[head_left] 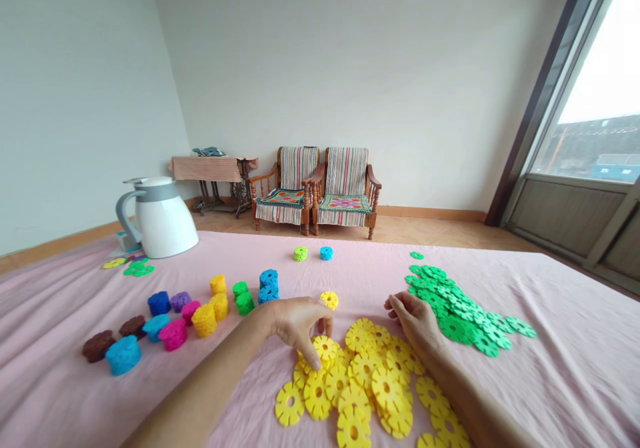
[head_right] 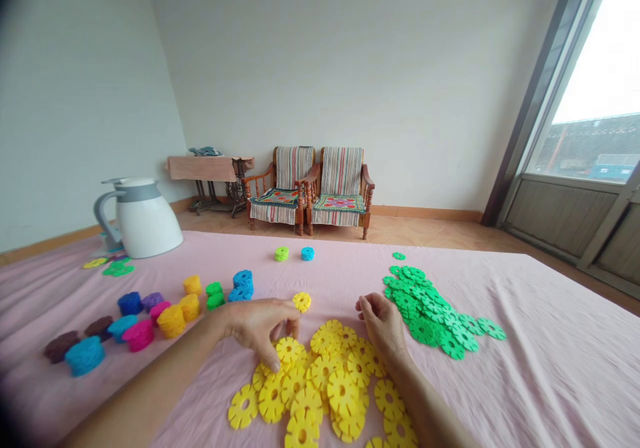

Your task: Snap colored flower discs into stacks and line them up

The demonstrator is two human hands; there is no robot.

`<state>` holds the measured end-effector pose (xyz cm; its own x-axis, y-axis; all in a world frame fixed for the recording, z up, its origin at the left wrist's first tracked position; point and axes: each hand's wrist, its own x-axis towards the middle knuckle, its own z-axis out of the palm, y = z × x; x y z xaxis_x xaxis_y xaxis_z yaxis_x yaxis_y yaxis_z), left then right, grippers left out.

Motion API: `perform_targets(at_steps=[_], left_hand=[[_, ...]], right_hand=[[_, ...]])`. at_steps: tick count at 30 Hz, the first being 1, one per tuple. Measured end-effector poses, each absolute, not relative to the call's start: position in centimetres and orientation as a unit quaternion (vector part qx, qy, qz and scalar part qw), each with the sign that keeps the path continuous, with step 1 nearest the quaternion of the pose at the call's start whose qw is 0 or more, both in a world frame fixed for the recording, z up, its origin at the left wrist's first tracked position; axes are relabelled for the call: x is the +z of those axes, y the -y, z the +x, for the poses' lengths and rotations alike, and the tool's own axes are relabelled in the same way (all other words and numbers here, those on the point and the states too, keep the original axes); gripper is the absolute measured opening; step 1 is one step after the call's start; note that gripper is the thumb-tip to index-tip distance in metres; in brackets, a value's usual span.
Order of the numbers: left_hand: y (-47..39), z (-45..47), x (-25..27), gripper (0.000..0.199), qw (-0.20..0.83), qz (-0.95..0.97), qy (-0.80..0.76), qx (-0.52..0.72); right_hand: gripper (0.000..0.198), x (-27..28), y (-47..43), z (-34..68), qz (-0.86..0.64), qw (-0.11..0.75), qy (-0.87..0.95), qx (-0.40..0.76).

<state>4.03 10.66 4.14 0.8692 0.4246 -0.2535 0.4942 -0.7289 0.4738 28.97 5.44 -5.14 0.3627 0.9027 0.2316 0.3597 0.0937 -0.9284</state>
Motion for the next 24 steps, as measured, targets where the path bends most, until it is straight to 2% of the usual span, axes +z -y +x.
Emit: perform_targets(at_steps=[11, 19, 24], left_hand=[[-11.3, 3.9, 3.3, 0.037, 0.315, 0.914, -0.25, -0.052], [-13.0, 4.4, 1.6, 0.035, 0.254, 0.83, -0.426, 0.256], [-13.7, 5.3, -0.9, 0.034, 0.248, 0.814, -0.434, 0.296]], right_hand=[[0.036, -4.9, -5.4, 28.9, -0.63, 0.536, 0.506, 0.246], [0.037, -4.8, -5.3, 28.8, -0.625, 0.54, 0.507, 0.247], [0.036, -4.8, -5.2, 28.7, -0.623, 0.54, 0.512, 0.242]])
